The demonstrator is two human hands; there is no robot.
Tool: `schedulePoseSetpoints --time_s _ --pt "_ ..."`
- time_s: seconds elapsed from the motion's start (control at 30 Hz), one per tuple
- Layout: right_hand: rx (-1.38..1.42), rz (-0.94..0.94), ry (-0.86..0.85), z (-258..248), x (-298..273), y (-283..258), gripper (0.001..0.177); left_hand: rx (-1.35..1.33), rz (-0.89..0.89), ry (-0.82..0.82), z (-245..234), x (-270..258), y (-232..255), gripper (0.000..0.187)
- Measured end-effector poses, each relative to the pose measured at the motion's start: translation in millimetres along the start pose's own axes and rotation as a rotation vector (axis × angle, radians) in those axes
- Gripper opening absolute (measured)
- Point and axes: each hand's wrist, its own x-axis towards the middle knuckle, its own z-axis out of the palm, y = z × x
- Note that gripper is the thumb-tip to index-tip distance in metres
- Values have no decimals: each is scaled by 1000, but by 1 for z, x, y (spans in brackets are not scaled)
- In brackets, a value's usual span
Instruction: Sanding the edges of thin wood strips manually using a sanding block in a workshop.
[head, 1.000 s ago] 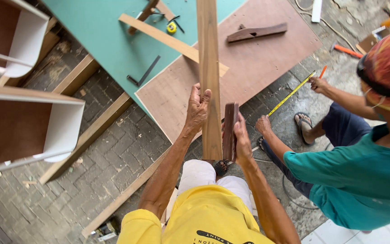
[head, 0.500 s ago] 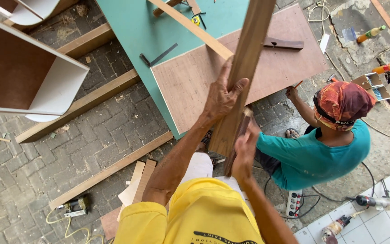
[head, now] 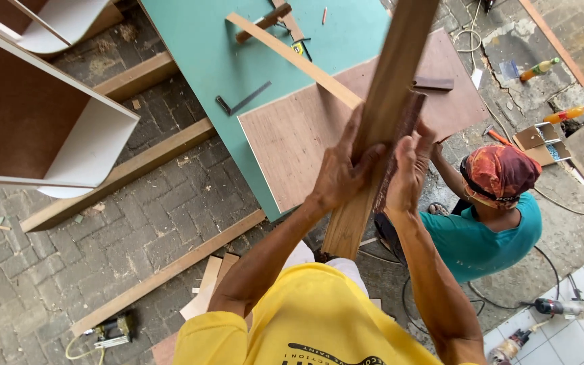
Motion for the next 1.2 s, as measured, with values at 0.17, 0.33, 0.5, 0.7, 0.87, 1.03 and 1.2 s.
schedulePoseSetpoints --time_s 0.17,0.33,0.5,0.7,0.87,1.03,1.2 --pt "89 -48 -8 36 -104 33 52 28 131 102 -67 49 0 71" --pt "146 13 -36 64 -42 12 54 63 90 59 -76 20 3 72" --pt "-93 -39 58 64 -17 46 60 24 90 -28 -97 8 -8 72" --pt "8 -28 95 100 -4 3 52 77 168 -162 -119 3 -18 74" --pt "-39 -174 142 96 82 -46 53 -57 265 -249 -136 -25 -71 79" --pt "30 -147 148 102 58 -27 58 -76 346 -237 -160 -28 -100 80" --pt "121 -186 142 113 30 -23 53 101 508 -223 -159 21 -81 73"
